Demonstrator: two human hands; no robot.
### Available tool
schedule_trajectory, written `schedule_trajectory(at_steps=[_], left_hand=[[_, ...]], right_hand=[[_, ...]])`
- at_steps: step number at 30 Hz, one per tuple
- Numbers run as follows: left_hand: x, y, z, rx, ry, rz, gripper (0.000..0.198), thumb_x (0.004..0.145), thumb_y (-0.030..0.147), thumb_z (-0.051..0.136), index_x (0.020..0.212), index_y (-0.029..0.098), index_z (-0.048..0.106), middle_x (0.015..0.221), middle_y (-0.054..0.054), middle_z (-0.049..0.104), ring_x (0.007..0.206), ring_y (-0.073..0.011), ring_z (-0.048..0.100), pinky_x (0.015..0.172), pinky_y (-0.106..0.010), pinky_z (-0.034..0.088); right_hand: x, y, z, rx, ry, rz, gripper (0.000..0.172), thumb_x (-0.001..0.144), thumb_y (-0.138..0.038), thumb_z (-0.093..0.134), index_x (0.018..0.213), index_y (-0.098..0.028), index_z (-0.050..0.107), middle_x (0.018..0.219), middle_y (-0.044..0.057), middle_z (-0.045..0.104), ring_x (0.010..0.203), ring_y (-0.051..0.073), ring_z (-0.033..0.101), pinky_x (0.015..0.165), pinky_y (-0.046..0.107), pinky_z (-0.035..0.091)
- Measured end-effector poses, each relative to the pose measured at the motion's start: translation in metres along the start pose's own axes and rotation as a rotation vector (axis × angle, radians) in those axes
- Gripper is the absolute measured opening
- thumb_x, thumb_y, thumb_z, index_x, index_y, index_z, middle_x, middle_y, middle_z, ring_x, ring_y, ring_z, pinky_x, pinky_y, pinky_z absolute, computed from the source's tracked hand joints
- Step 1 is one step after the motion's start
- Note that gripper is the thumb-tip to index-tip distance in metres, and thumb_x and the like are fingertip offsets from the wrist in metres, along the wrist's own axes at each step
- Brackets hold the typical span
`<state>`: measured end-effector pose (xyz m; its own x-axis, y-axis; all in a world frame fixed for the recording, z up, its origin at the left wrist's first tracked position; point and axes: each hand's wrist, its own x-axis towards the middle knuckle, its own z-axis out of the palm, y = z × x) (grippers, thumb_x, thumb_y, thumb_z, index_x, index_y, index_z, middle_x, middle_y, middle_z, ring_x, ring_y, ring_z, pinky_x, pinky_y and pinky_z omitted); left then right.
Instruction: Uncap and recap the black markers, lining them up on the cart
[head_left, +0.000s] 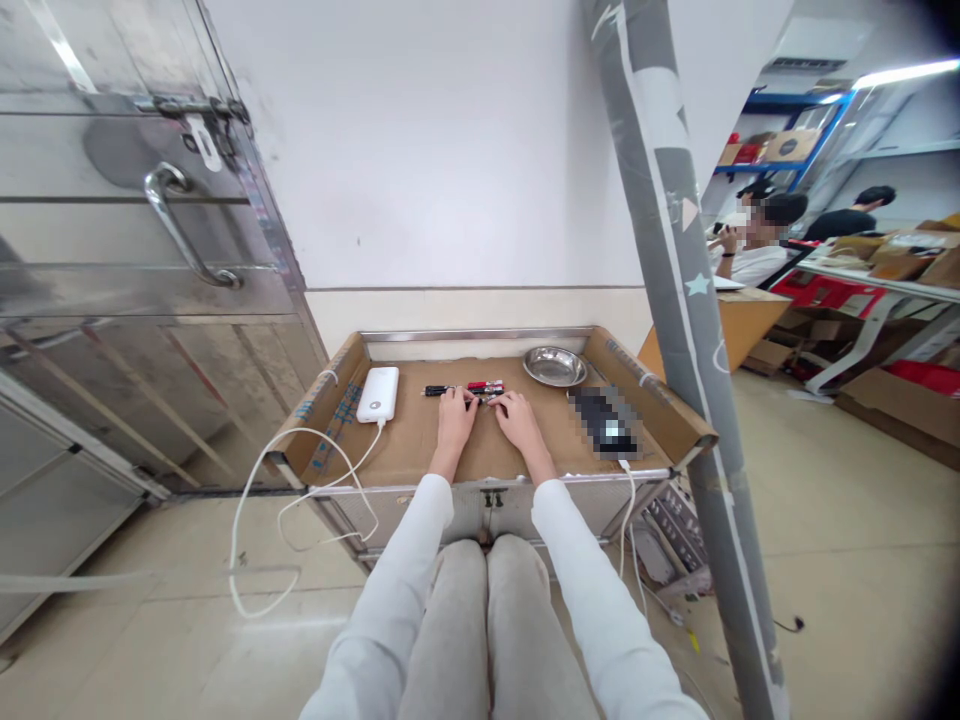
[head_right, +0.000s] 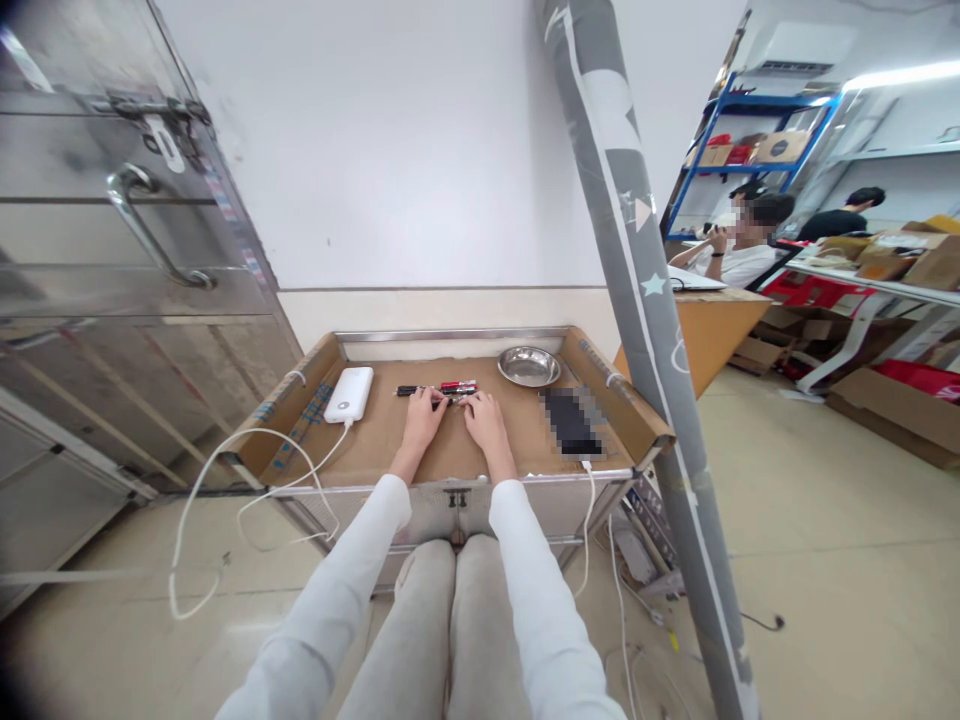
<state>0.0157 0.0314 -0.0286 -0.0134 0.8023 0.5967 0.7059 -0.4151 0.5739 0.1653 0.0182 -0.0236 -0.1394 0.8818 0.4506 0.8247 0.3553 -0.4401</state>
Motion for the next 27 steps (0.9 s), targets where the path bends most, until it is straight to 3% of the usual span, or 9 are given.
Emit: schedule_trajectory(at_steps=[15,27], left_hand=[[-0.0019,0.0027,0.0017,0.084,-0.08,0.099,0.013,0.08,0.01,0.055,0.088,0.02,0.056,0.099,-0.01,0.053,0.097,-0.0257,0.049,0.091,-0.044,0.04],[-0.0014,0.0055,0.0037,0.122,-0.214,0.248,0.02,0.085,0.013,0.048,0.1,0.018,0.06,0.105,-0.009,0.052,0.102,-0.0223,0.048,0.098,-0.04,0.041]], right_hand=[[-0.0005,0.0004,0.001,-0.039,-0.007,-0.018,0.028,0.088,-0.012,0.042,0.099,-0.021,0.066,0.102,0.008,0.062,0.096,0.02,0.051,0.085,0.032,0.038],[-0.0033,-0.0065,-0.0042,-0.136,-0.004,0.071,0.028,0.082,-0.01,0.044,0.102,-0.018,0.062,0.104,0.008,0.061,0.102,0.022,0.049,0.087,0.033,0.035]])
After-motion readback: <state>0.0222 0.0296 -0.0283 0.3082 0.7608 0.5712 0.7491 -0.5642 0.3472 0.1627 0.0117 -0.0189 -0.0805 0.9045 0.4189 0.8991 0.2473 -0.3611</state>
